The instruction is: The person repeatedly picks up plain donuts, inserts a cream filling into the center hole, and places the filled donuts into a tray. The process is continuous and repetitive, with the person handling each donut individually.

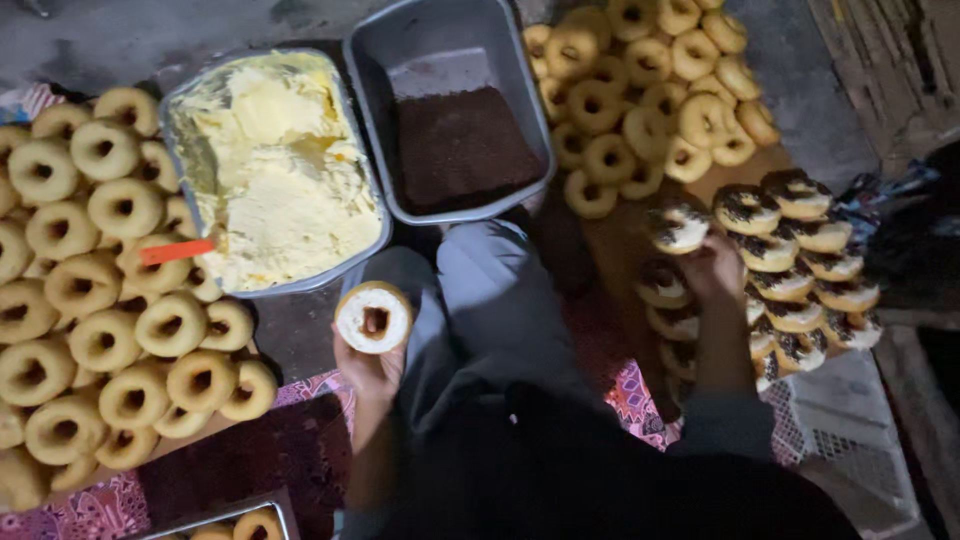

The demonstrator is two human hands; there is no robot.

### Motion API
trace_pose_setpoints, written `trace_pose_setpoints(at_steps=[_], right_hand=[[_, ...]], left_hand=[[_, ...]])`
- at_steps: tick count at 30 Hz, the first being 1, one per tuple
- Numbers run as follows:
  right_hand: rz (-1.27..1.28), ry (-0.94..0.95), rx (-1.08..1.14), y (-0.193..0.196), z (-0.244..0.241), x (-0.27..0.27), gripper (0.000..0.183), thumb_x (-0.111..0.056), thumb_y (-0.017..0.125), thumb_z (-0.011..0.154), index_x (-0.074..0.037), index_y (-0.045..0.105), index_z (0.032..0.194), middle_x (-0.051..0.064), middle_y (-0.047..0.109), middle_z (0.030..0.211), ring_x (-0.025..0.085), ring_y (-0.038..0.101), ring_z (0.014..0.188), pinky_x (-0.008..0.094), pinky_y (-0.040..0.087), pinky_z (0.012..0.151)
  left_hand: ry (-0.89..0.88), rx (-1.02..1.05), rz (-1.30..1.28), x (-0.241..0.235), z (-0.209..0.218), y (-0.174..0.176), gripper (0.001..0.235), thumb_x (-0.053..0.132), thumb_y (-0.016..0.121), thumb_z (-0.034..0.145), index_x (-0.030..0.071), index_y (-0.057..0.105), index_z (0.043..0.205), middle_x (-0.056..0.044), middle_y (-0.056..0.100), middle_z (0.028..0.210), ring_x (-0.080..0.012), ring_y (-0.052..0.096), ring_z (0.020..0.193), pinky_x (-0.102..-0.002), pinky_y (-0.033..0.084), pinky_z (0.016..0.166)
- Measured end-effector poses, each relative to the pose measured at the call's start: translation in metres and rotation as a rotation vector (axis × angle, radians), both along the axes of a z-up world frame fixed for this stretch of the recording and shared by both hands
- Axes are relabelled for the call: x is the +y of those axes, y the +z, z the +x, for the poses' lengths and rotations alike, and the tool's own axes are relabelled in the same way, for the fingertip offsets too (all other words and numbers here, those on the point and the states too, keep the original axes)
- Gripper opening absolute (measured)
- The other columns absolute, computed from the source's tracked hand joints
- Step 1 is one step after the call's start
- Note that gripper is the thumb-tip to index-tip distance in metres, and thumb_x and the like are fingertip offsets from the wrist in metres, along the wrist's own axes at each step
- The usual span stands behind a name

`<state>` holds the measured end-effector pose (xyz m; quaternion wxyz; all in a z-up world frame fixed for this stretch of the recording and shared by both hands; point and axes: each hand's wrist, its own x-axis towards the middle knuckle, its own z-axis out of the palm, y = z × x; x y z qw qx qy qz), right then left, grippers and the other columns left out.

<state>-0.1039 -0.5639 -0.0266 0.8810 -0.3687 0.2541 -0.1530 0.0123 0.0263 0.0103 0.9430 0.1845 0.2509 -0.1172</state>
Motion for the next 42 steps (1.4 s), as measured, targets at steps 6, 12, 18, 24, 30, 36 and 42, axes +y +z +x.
trace_pose_setpoints(at_steps=[6,12,18,24,30,36,42], right_hand=[[-0.551,-0.058,0.321,0.001,-0.009,-0.055,0.029,-0.006,0.063,0.092,0.002,0.062,0.120,0.014,0.066,0.111,0.024,0.064,0.100,0.042,0.059,0.089],[-1.650,-0.014,0.853,0.007,-0.024,-0.062,0.024,-0.005,0.071,0.089,-0.001,0.074,0.112,0.018,0.072,0.097,0.031,0.069,0.089,0.044,0.057,0.081],[-1.095,-0.078,0.734,0.031,0.004,0.005,0.044,0.002,0.054,0.081,-0.004,0.074,0.120,0.013,0.074,0.092,0.028,0.072,0.078,0.041,0.057,0.071],[0.086,1.025,-0.100,0.057,0.119,0.197,0.050,-0.034,0.045,0.105,-0.001,0.056,0.141,0.015,0.070,0.129,0.023,0.067,0.106,0.038,0.056,0.084],[-0.264,1.350,-0.132,0.066,0.193,0.271,0.043,-0.019,0.055,0.102,0.002,0.062,0.139,0.013,0.069,0.132,0.023,0.065,0.119,0.037,0.052,0.103],[-0.948,0.508,0.024,-0.001,0.330,0.214,0.032,-0.015,0.072,0.088,-0.002,0.067,0.116,0.009,0.070,0.112,0.020,0.069,0.104,0.037,0.057,0.092],[-1.343,0.828,0.141,-0.018,0.335,0.249,0.045,-0.016,0.085,0.073,-0.008,0.070,0.115,0.008,0.071,0.112,0.021,0.067,0.101,0.048,0.052,0.090]], left_hand=[[-0.024,-0.125,-0.084,-0.002,0.001,0.012,0.057,0.051,0.047,0.107,0.003,0.059,0.136,-0.016,0.065,0.127,-0.0402,0.057,0.129,-0.073,0.043,0.111],[-0.104,-0.255,-0.217,-0.005,-0.006,0.027,0.056,0.049,0.051,0.109,0.003,0.057,0.141,-0.016,0.063,0.130,-0.0451,0.057,0.133,-0.083,0.041,0.109],[-0.364,-0.114,0.029,-0.013,-0.004,0.013,0.060,0.048,0.048,0.101,0.002,0.057,0.139,-0.020,0.066,0.131,-0.0431,0.061,0.121,-0.076,0.047,0.097],[-0.771,-0.268,0.185,-0.082,-0.005,-0.011,0.051,0.038,0.052,0.108,0.005,0.049,0.146,-0.017,0.063,0.133,-0.0278,0.064,0.121,-0.045,0.055,0.103],[-0.696,-0.128,0.080,-0.049,0.021,0.026,0.049,0.053,0.045,0.099,0.020,0.048,0.135,-0.016,0.062,0.130,-0.0406,0.066,0.112,-0.054,0.057,0.090],[-0.479,-0.311,-0.119,-0.026,0.018,0.030,0.043,0.051,0.046,0.106,0.023,0.044,0.140,-0.024,0.057,0.144,-0.0436,0.061,0.127,-0.059,0.050,0.104],[-0.489,-0.348,-0.217,-0.025,0.024,0.014,0.042,0.048,0.046,0.108,0.022,0.045,0.141,-0.025,0.056,0.146,-0.0427,0.058,0.130,-0.060,0.047,0.107]])
